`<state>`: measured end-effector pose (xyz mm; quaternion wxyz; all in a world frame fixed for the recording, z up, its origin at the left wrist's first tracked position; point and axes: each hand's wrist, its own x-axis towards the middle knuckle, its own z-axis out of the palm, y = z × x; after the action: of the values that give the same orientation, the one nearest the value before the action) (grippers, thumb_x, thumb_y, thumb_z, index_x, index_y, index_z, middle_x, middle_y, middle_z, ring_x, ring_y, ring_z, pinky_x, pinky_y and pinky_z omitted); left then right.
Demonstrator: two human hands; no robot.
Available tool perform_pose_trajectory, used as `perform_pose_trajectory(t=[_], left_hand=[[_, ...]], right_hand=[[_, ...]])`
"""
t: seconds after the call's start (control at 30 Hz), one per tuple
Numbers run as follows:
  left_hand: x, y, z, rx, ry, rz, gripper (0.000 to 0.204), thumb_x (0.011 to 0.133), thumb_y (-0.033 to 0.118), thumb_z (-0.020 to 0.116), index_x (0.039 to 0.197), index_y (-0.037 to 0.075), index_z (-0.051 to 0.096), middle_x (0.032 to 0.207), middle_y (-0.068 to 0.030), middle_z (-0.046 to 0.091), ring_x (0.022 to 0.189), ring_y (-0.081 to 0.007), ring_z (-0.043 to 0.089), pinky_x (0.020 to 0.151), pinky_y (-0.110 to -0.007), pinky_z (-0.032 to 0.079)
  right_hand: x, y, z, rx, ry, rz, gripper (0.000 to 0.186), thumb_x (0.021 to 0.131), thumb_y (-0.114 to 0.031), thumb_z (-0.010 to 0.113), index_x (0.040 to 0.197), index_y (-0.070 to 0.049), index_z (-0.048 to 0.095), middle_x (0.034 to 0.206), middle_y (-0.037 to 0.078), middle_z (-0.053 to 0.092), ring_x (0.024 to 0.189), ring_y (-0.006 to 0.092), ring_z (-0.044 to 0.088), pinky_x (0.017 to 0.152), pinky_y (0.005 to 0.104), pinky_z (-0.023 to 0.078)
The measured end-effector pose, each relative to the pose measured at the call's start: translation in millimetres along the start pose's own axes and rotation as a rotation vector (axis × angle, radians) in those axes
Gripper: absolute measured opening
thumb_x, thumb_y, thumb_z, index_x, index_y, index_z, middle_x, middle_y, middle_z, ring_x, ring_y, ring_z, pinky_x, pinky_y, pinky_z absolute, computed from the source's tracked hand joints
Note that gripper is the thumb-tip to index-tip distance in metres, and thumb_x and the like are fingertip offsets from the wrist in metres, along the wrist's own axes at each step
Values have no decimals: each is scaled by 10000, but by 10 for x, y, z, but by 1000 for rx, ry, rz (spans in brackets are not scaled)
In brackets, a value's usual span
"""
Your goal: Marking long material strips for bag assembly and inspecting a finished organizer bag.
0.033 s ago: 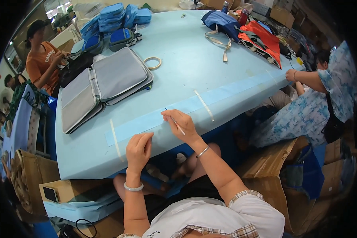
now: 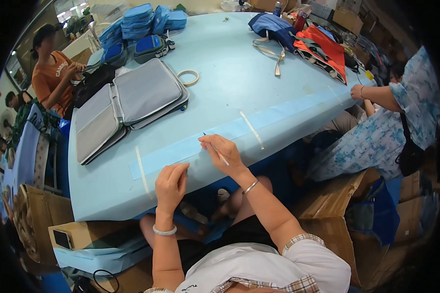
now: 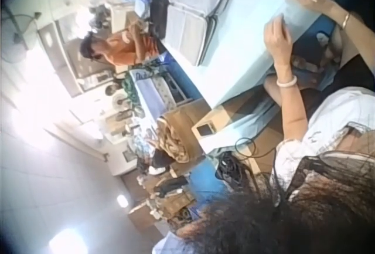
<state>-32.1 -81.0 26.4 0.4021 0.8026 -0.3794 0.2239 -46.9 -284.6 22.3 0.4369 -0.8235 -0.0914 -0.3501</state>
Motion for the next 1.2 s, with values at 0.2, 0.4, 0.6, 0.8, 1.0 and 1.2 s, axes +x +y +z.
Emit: perform_pose_trajectory(t=[0.2, 0.4, 0.6, 0.8, 1.0, 1.2], left_hand=[[-17, -11, -34, -14, -5, -7, 234, 802, -44, 667, 1015, 51, 688, 907, -101, 686, 815, -283, 645, 721, -370, 518], [-1, -20, -32, -14, 3, 18, 240, 796, -43, 671, 1016, 52, 687, 913, -103, 687, 821, -280, 647, 726, -369, 524], [17, -25, -32, -18, -13, 23, 245, 791, -40, 673, 1018, 51, 685, 921, -98, 688, 821, -279, 645, 728, -370, 526], [28, -12, -19, -1, -16, 17, 250, 789, -41, 674, 1020, 54, 687, 929, -94, 690, 822, -279, 645, 729, -369, 528], [44, -2, -29, 2, -5, 10, 251, 793, -36, 676, 1025, 60, 689, 922, -97, 688, 817, -279, 647, 721, -367, 529], [39, 29, -41, 0, -27, 0, 241, 800, -36, 675, 1022, 57, 687, 918, -96, 689, 822, -276, 651, 717, -362, 529]], right_hand=[[244, 232, -496, -180, 88, -68, 201, 900, 39, 531, 1043, -35, 652, 947, 153, 699, 916, 348, 670, 833, 404, 533], [419, 563, -934, -459, 34, 91, 93, 950, -47, 528, 960, -58, 620, 880, 148, 686, 855, 366, 652, 751, 422, 518], [512, 771, -983, -515, -128, 130, 75, 959, -71, 532, 951, -77, 606, 821, 104, 690, 809, 326, 655, 810, 425, 479], [650, 864, -1024, -593, -174, 10, 79, 947, -49, 528, 974, -84, 593, 837, 53, 705, 780, 288, 654, 900, 396, 425], [718, 791, -1146, -503, -285, 144, 89, 944, -53, 533, 996, -90, 595, 943, 51, 729, 869, 268, 670, 936, 426, 413], [579, 648, -1153, -510, -262, 116, 100, 956, -64, 514, 981, -92, 607, 953, 58, 730, 888, 291, 668, 979, 478, 418]])
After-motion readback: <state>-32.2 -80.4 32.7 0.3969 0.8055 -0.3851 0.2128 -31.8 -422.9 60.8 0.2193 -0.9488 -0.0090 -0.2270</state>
